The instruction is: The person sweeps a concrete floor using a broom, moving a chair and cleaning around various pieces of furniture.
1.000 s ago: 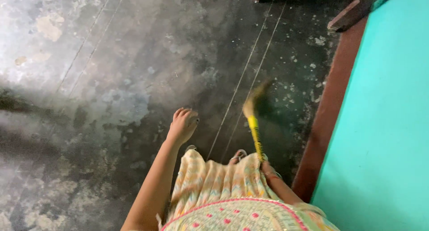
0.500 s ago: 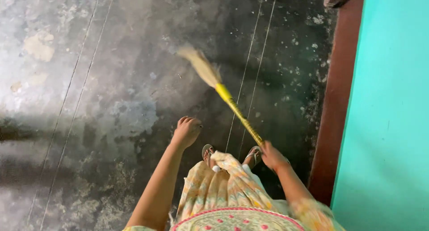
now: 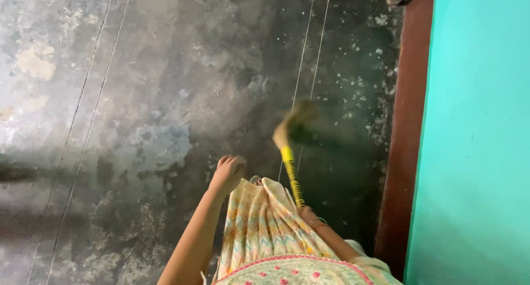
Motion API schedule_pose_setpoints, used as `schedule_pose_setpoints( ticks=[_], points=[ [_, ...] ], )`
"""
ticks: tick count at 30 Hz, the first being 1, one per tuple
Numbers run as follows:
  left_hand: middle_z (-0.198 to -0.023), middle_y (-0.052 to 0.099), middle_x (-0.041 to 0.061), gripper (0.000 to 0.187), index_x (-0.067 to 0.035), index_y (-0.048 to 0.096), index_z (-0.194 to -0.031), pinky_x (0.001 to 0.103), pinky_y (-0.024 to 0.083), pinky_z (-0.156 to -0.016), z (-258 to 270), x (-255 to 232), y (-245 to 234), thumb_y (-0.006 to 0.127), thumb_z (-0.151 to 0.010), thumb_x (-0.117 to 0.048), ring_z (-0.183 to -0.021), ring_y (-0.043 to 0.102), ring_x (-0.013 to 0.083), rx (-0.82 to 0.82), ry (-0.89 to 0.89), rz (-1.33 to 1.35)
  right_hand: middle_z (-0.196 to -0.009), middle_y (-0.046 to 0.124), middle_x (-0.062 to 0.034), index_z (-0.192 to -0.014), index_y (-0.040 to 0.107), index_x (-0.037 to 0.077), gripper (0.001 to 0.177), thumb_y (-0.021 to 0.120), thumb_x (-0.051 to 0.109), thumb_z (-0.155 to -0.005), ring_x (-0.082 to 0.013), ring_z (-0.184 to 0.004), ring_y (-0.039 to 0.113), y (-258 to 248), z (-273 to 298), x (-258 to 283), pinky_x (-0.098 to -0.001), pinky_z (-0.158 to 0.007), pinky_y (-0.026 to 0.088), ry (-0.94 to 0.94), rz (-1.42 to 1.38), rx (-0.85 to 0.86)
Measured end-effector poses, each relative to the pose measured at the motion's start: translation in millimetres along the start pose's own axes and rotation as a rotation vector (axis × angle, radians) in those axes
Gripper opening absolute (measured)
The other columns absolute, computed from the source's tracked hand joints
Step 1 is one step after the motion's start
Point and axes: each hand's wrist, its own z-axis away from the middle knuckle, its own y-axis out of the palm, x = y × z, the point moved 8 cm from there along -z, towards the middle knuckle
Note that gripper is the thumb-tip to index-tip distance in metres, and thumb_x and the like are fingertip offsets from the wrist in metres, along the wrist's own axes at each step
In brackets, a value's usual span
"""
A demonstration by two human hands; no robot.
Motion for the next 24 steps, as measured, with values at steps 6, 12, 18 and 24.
schedule_pose_setpoints(
  ticks=[6, 12, 18, 24],
  points=[
    [-0.117, 0.073, 0.009, 0.025, -0.011, 0.074, -0.112, 0.047, 0.034, -0.116, 55, 20, 22, 0.065, -0.091, -0.023, -0.126, 0.057, 0.0337, 0.088, -0.118, -0.057, -0.120, 0.064, -0.0281, -0.127, 0.057, 0.006, 0.042, 0.054, 0.037, -0.098, -0.0424, -0.110, 0.066, -43, -42, 91, -0.0482, -0.092, 0.054, -0.324, 0.269, 0.024],
    [-0.107, 0.074, 0.009, 0.024, -0.013, 0.074, -0.111, 0.043, 0.040, -0.116, 97, 1, 44, 0.067, -0.092, -0.025, -0.121, 0.061, 0.0314, 0.072, -0.131, -0.041, -0.127, 0.062, -0.0264, -0.150, 0.035, 0.011, 0.069, 0.065, 0.025, -0.089, -0.0442, -0.116, 0.062, -93, 36, 12, -0.0511, -0.097, 0.052, -0.212, 0.194, -0.343],
    [-0.112, 0.073, 0.009, 0.026, -0.010, 0.073, -0.112, 0.045, 0.039, -0.111, 149, -60, 40, 0.067, -0.087, -0.013, -0.129, 0.053, 0.0349, -0.067, -0.008, 0.070, -0.151, 0.049, -0.0199, -0.162, 0.023, 0.036, 0.080, 0.054, 0.011, -0.092, -0.0420, -0.134, 0.053, 6, 204, -131, -0.0475, -0.110, 0.045, 0.244, -0.059, -0.340],
    [-0.126, 0.070, 0.009, 0.027, -0.010, 0.074, -0.112, 0.043, 0.041, -0.112, 199, -103, 24, 0.067, -0.086, -0.008, -0.134, 0.049, 0.0348, -0.134, 0.038, 0.094, -0.140, 0.060, -0.0183, -0.158, 0.037, 0.023, 0.078, 0.069, 0.011, -0.088, -0.0333, -0.123, 0.063, 100, 234, -203, -0.0415, -0.101, 0.052, 0.269, -0.624, -0.346]
  ],
)
